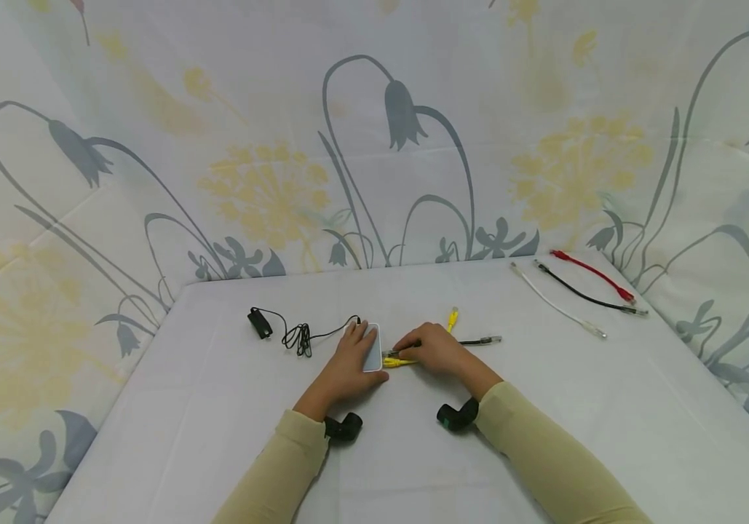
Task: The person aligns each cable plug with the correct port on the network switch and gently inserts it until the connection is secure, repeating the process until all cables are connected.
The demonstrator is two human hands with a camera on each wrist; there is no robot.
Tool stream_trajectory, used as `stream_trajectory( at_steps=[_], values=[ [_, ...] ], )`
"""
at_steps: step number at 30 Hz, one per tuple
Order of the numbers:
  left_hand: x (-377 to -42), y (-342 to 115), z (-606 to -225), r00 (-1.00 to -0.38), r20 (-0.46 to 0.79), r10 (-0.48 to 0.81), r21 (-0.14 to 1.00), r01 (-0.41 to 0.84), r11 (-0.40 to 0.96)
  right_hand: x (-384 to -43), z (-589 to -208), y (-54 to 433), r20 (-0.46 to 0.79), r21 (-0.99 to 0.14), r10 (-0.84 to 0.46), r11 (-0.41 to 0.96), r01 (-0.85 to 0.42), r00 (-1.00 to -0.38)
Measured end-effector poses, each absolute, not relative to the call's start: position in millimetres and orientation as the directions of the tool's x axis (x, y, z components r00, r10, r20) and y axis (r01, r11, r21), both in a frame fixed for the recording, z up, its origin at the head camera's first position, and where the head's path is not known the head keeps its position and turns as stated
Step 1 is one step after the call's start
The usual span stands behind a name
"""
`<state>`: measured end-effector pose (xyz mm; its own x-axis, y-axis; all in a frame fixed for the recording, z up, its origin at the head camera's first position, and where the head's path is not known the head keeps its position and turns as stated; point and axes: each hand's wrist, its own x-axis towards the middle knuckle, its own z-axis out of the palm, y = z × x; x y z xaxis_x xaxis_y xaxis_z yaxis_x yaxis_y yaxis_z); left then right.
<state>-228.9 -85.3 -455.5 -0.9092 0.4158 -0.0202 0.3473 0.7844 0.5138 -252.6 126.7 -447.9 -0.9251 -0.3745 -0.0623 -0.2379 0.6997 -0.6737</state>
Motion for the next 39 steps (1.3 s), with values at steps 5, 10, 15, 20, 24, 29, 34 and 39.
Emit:
stream_trajectory(
  at_steps=[5,10,15,20,24,29,34,39],
  values=[
    [-228.0,-85.0,-454.7,-0.909,-0.025,0.416,0.524,0.343,0.78,-254.3,-448.7,126.7,-0.062,-0.675,-0.393,0.693,-0.252,-0.917],
    [-228.2,-84.6,-452.9,-0.911,-0.027,0.412,0.525,0.337,0.781,-256.7,-447.6,125.3,-0.063,-0.68,-0.385,0.692,-0.243,-0.921],
    [-228.8,-84.2,-451.1,-0.912,-0.034,0.409,0.528,0.331,0.782,-258.4,-445.4,124.3,-0.06,-0.674,-0.387,0.695,-0.249,-0.92],
    [-230.5,-84.6,-451.8,-0.91,-0.023,0.414,0.519,0.343,0.783,-259.3,-444.5,122.9,-0.054,-0.666,-0.402,0.696,-0.267,-0.914],
    [-230.0,-85.4,-452.8,-0.91,-0.019,0.415,0.529,0.343,0.776,-258.4,-443.9,121.6,-0.072,-0.671,-0.401,0.697,-0.253,-0.913],
    [-230.4,-86.2,-454.9,-0.908,-0.011,0.418,0.525,0.351,0.776,-258.9,-445.6,121.2,-0.073,-0.665,-0.403,0.701,-0.257,-0.912],
    [-229.6,-87.1,-454.8,-0.909,-0.01,0.417,0.524,0.35,0.776,-258.5,-446.7,120.8,-0.067,-0.655,-0.407,0.706,-0.267,-0.911],
    [-229.7,-87.5,-454.1,-0.911,-0.012,0.413,0.529,0.345,0.775,-258.0,-446.7,120.6,-0.06,-0.643,-0.409,0.714,-0.278,-0.911]
  ],
)
